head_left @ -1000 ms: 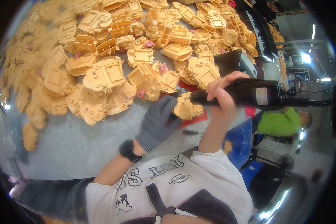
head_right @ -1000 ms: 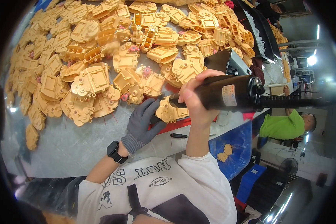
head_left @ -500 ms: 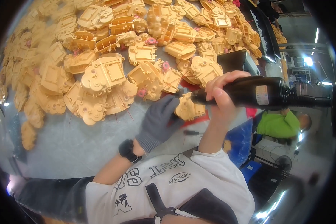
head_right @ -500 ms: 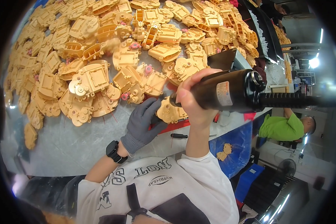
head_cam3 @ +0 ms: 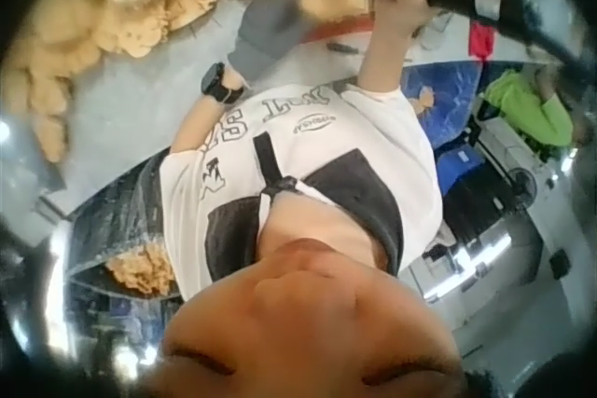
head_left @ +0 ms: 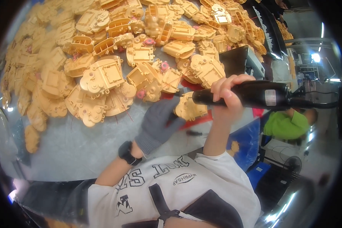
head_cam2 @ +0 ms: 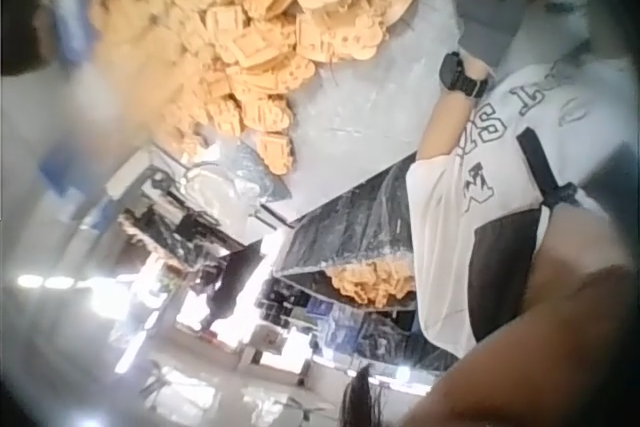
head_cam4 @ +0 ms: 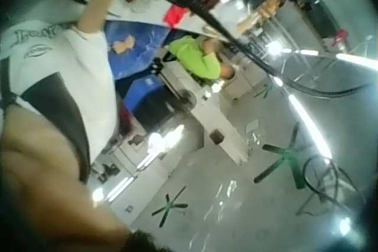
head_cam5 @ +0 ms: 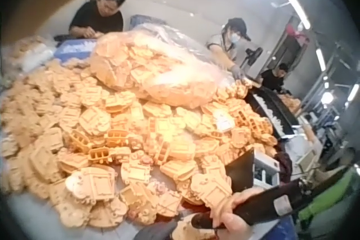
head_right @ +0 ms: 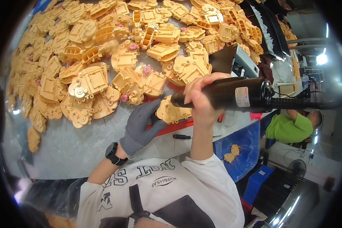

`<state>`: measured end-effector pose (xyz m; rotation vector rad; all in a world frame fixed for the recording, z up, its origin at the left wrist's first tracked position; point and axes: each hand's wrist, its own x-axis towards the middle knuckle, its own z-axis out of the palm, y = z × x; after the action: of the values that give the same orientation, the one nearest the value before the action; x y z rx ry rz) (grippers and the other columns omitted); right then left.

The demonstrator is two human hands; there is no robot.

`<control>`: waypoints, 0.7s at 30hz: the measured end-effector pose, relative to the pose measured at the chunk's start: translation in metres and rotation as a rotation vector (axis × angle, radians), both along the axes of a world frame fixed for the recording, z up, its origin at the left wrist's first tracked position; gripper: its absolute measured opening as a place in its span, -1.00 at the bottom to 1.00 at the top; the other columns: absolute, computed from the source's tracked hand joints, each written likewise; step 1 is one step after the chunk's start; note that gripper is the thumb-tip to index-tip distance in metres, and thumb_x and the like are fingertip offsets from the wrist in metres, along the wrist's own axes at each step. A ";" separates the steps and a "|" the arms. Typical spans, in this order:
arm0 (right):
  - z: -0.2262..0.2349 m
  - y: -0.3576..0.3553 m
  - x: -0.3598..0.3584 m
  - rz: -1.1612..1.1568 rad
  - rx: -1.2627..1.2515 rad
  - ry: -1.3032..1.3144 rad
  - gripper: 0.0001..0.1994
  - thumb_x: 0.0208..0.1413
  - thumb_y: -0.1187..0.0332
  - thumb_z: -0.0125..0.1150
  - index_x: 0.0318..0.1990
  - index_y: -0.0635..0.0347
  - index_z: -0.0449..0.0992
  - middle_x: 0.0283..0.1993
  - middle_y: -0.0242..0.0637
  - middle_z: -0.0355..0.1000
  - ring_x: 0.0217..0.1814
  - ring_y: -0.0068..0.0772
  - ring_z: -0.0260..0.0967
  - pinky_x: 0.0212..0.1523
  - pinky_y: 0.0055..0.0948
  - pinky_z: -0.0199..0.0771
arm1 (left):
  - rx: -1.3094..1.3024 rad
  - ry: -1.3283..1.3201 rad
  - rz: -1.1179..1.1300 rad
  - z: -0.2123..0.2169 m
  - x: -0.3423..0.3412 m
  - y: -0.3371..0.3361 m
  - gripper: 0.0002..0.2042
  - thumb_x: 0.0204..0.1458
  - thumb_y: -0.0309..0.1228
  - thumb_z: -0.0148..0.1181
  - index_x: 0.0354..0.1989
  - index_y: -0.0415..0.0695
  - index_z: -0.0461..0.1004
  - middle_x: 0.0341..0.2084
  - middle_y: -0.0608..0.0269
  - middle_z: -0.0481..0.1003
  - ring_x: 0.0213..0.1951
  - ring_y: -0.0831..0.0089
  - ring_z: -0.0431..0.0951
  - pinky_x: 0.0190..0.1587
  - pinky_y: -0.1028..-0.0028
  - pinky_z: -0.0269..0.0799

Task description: The person fastens plastic housings by driving screws into them with an electric screwdriver and places the assembled parts into a crate.

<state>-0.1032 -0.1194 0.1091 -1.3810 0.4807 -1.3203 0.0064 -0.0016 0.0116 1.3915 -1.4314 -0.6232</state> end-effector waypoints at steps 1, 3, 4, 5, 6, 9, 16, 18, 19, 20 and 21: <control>0.001 -0.002 -0.003 0.040 0.010 -0.031 -0.70 -0.21 0.51 0.05 -0.24 0.18 0.21 -0.59 -0.31 0.19 -0.66 -0.45 0.14 -0.49 -0.44 0.21 | 0.028 -0.003 0.013 0.003 -0.001 -0.002 -0.44 -0.17 -0.32 0.22 0.06 -0.20 0.23 -0.23 0.00 0.41 -0.16 0.11 0.40 -0.12 0.29 0.31; 0.018 0.009 -0.013 0.034 -0.008 -0.055 -0.70 -0.20 0.50 0.05 -0.22 0.16 0.22 -0.60 -0.32 0.18 -0.67 -0.45 0.13 -0.48 -0.45 0.21 | 0.034 -0.020 0.038 0.012 -0.009 -0.009 -0.44 -0.16 -0.29 0.21 0.06 -0.20 0.24 -0.25 -0.01 0.42 -0.17 0.11 0.40 -0.14 0.28 0.31; 0.027 0.007 -0.037 0.273 -0.204 -0.125 -0.60 -0.15 0.55 0.20 -0.12 0.19 0.20 -0.59 -0.27 0.31 -0.69 -0.42 0.25 -0.65 -0.45 0.28 | 0.099 -0.044 0.055 0.015 -0.019 -0.016 -0.44 -0.16 -0.26 0.20 0.06 -0.19 0.24 -0.28 0.01 0.43 -0.19 0.11 0.41 -0.17 0.26 0.31; 0.048 -0.005 -0.038 0.961 -0.278 -0.282 -0.72 -0.11 0.55 0.20 -0.23 0.20 0.26 -0.57 -0.20 0.37 -0.69 -0.35 0.31 -0.69 -0.41 0.30 | 0.185 -0.069 0.091 0.011 -0.030 -0.021 -0.43 -0.17 -0.22 0.20 0.05 -0.19 0.24 -0.30 0.03 0.44 -0.22 0.11 0.41 -0.20 0.25 0.31; 0.064 0.026 -0.011 0.780 -0.372 -0.417 -0.85 -0.07 0.53 0.16 -0.38 0.22 0.29 -0.59 -0.15 0.39 -0.72 -0.27 0.33 -0.71 -0.36 0.35 | 0.211 -0.103 0.294 -0.001 -0.032 -0.014 -0.43 -0.19 -0.19 0.20 0.03 -0.18 0.26 -0.34 0.06 0.45 -0.27 0.13 0.42 -0.22 0.23 0.30; 0.096 0.079 0.055 1.059 -0.218 -0.805 -0.97 -0.06 0.55 0.03 -0.48 0.31 0.34 -0.48 -0.11 0.36 -0.77 -0.28 0.31 -0.78 -0.40 0.33 | 0.197 -0.031 0.397 0.006 -0.025 -0.004 -0.49 -0.15 -0.20 0.17 0.01 -0.11 0.29 -0.32 0.08 0.45 -0.26 0.17 0.43 -0.17 0.26 0.30; 0.104 0.121 0.079 1.525 -0.009 -0.895 -0.98 -0.07 0.49 0.08 -0.48 0.19 0.40 -0.22 -0.22 0.41 -0.62 -0.33 0.39 -0.57 -0.47 0.44 | -0.259 0.979 0.815 0.107 0.078 0.120 -0.60 -0.02 -0.38 0.10 0.03 -0.17 0.25 -0.16 0.18 0.40 -0.15 0.45 0.45 -0.15 0.48 0.40; 0.110 0.135 0.087 1.648 0.086 -0.894 -0.97 -0.07 0.50 0.08 -0.50 0.20 0.41 -0.21 -0.17 0.38 -0.61 -0.31 0.39 -0.56 -0.46 0.44 | -0.520 0.552 1.172 0.134 0.088 0.195 -0.60 0.00 -0.38 0.05 0.03 -0.22 0.22 -0.16 0.19 0.38 -0.19 0.43 0.43 -0.14 0.43 0.40; 0.114 0.143 0.088 1.671 0.146 -0.809 -0.94 -0.06 0.49 0.07 -0.52 0.22 0.42 -0.16 -0.11 0.36 -0.62 -0.28 0.39 -0.58 -0.45 0.45 | -0.954 0.677 0.773 0.130 0.099 0.235 -0.59 0.04 -0.30 -0.02 0.03 -0.24 0.21 -0.15 0.16 0.37 -0.14 0.37 0.38 -0.06 0.33 0.32; 0.096 0.177 0.087 1.272 0.296 -1.171 -0.90 0.00 0.55 -0.09 -0.51 0.28 0.33 -0.37 -0.13 0.36 -0.79 -0.31 0.30 -0.80 -0.41 0.32 | -1.320 0.768 0.272 0.129 0.110 0.254 -0.56 0.07 -0.21 -0.09 0.04 -0.26 0.21 -0.14 0.13 0.36 -0.09 0.31 0.34 0.02 0.23 0.25; 0.095 0.168 0.101 1.292 0.288 -1.186 -0.90 0.00 0.55 -0.09 -0.51 0.28 0.33 -0.37 -0.13 0.36 -0.79 -0.31 0.30 -0.80 -0.41 0.32 | -1.418 0.707 0.426 0.141 0.097 0.258 -0.52 0.07 -0.18 -0.09 0.08 -0.26 0.18 -0.12 0.08 0.35 -0.09 0.32 0.31 0.06 0.23 0.19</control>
<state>-0.0019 0.0489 0.2042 -0.2629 -0.8821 -0.6695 0.1038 0.2562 0.1531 0.2181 -0.6115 0.2293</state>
